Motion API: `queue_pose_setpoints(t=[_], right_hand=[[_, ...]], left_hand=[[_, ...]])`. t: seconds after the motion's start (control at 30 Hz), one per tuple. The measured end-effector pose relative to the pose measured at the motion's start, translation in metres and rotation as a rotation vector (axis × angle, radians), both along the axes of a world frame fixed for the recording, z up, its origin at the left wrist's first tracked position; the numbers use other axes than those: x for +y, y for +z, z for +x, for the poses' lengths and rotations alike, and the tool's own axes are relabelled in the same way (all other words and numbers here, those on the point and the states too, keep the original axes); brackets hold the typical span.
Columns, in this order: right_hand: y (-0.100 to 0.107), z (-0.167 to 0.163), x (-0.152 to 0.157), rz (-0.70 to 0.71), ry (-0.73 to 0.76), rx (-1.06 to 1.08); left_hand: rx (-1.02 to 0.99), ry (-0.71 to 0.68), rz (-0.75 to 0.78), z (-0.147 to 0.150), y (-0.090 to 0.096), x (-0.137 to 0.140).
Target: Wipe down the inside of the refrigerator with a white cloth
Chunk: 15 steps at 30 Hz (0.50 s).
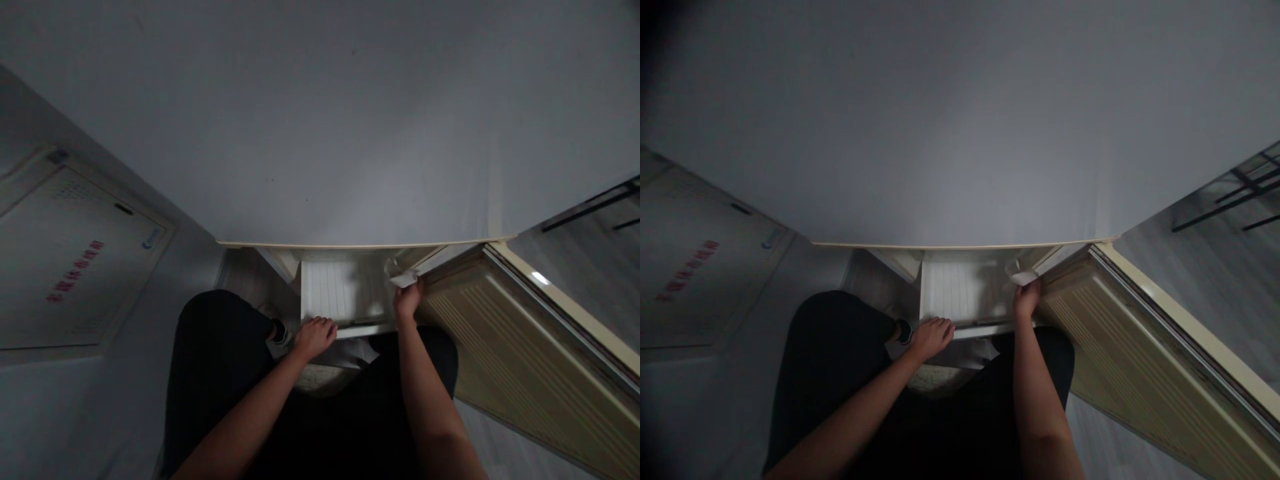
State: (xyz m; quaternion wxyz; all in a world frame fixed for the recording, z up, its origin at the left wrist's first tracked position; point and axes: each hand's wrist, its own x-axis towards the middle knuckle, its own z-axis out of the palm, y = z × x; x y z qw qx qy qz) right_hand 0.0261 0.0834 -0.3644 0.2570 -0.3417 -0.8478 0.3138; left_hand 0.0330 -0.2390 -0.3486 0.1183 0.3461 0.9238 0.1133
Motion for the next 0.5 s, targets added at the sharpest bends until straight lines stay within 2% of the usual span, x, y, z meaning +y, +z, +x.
queue_pose_setpoints(t=[0.1,0.17,0.33,0.4,0.5], right_hand=[[-0.003,-0.004,-0.008,0.154,0.053,0.010],[-0.010,-0.006,-0.014,0.208,0.094,-0.060],[-0.026,-0.007,-0.018,0.070,0.149,-0.209],[-0.023,-0.007,-0.015,0.024,0.132,-0.174],[-0.011,-0.008,-0.012,0.030,0.145,-0.081]], left_hand=[[0.003,-0.007,0.005,0.000,0.000,-0.001],[0.006,-0.009,0.000,0.000,0.000,-0.002],[0.016,-0.008,-0.016,0.001,0.001,-0.003],[0.013,-0.010,-0.017,0.001,0.001,-0.004],[0.005,-0.002,-0.016,0.000,0.002,-0.003]])
